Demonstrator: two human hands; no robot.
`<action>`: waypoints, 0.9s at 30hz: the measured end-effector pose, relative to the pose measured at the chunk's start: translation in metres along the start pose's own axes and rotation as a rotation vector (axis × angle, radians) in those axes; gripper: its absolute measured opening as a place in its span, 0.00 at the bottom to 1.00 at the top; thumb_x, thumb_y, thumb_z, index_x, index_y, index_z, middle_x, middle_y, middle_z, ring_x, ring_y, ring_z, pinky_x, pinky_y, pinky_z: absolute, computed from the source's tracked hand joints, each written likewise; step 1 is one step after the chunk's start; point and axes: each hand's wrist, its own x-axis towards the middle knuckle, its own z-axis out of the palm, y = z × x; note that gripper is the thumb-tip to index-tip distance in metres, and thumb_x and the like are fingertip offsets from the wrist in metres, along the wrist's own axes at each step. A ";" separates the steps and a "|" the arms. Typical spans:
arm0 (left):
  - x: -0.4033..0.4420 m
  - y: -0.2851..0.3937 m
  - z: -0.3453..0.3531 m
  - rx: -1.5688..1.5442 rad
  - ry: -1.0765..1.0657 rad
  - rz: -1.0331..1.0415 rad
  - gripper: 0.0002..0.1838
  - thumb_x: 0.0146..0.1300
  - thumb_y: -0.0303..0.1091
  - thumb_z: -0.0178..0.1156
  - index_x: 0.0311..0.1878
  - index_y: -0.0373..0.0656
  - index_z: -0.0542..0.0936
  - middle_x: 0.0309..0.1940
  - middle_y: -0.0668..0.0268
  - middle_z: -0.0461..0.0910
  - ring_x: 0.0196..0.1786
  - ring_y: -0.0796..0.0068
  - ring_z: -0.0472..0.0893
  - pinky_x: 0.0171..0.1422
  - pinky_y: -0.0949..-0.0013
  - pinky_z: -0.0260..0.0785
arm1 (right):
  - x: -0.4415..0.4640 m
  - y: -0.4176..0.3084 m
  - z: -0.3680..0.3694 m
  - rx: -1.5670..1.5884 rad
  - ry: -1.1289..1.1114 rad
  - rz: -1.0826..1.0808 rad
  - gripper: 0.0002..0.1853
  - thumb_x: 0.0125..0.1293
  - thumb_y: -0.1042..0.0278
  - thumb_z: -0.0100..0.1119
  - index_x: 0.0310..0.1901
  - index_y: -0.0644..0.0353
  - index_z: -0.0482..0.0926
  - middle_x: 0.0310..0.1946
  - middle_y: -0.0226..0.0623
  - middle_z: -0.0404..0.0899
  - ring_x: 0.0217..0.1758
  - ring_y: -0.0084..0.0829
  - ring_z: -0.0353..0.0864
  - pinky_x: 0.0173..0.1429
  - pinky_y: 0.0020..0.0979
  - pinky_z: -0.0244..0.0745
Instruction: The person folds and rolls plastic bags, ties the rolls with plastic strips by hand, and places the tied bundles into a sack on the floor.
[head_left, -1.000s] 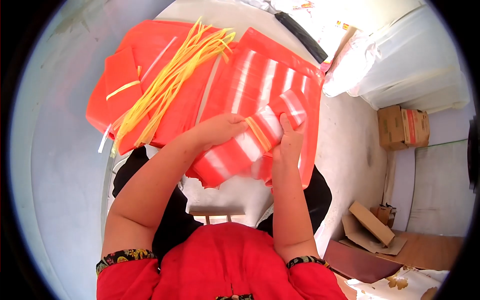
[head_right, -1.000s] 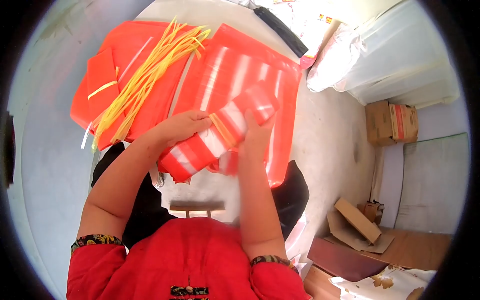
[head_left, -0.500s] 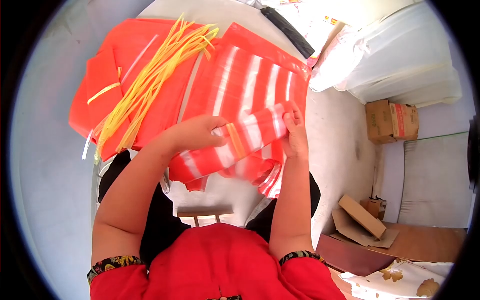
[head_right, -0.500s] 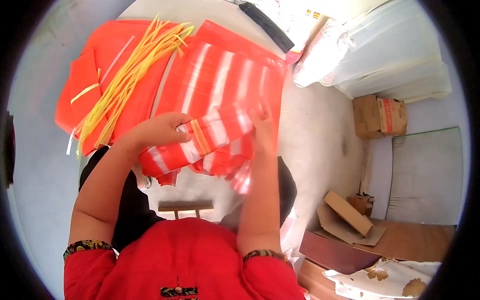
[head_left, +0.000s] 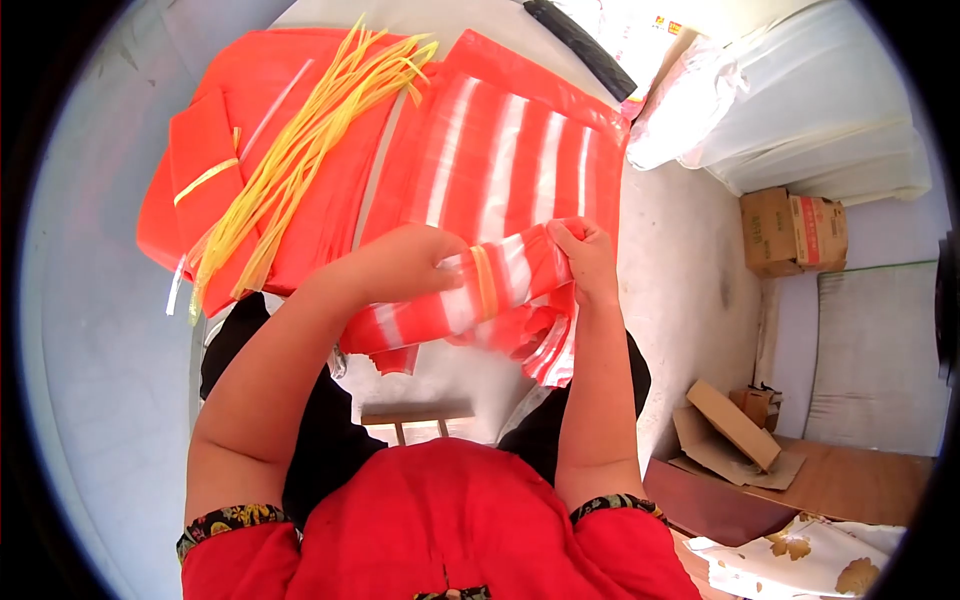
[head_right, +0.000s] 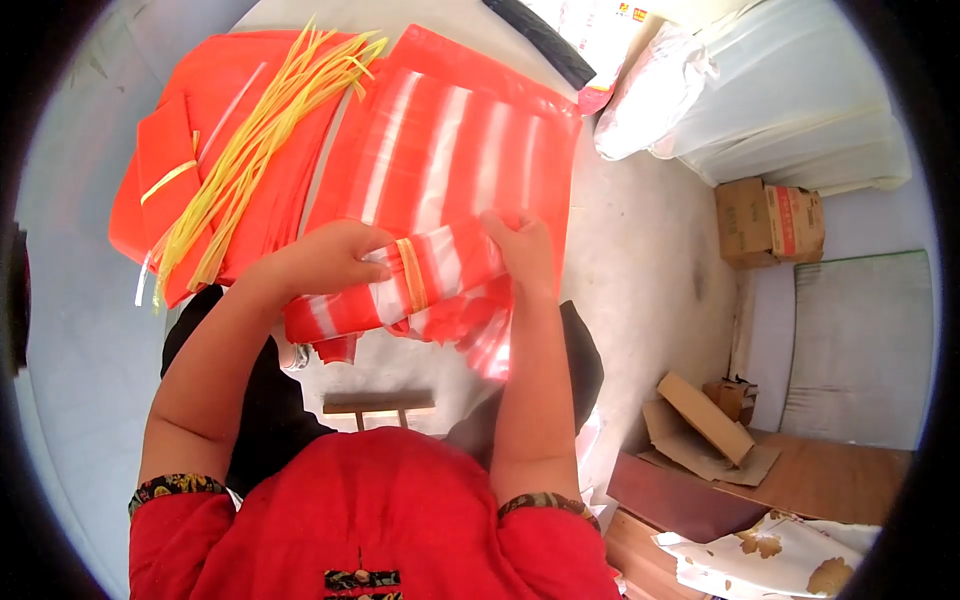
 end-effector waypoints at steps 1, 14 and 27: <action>-0.001 0.001 -0.001 0.048 0.005 -0.008 0.23 0.73 0.34 0.67 0.67 0.36 0.79 0.49 0.55 0.87 0.52 0.66 0.85 0.58 0.62 0.77 | -0.001 -0.003 0.003 -0.003 0.018 0.003 0.09 0.72 0.67 0.71 0.41 0.65 0.87 0.35 0.30 0.87 0.37 0.20 0.83 0.44 0.26 0.79; -0.024 -0.023 -0.028 -0.042 0.202 -0.121 0.21 0.72 0.29 0.66 0.66 0.40 0.77 0.50 0.60 0.87 0.52 0.72 0.84 0.58 0.65 0.77 | -0.028 0.003 0.047 -0.637 -0.129 -0.692 0.31 0.74 0.59 0.66 0.71 0.69 0.73 0.69 0.54 0.75 0.75 0.53 0.72 0.79 0.49 0.66; -0.023 -0.029 -0.029 -0.094 0.221 -0.171 0.17 0.72 0.30 0.65 0.62 0.42 0.81 0.49 0.58 0.87 0.53 0.66 0.86 0.58 0.62 0.78 | -0.005 0.015 0.041 -1.012 -0.258 -0.612 0.32 0.81 0.46 0.47 0.75 0.61 0.73 0.83 0.51 0.59 0.87 0.53 0.54 0.89 0.51 0.44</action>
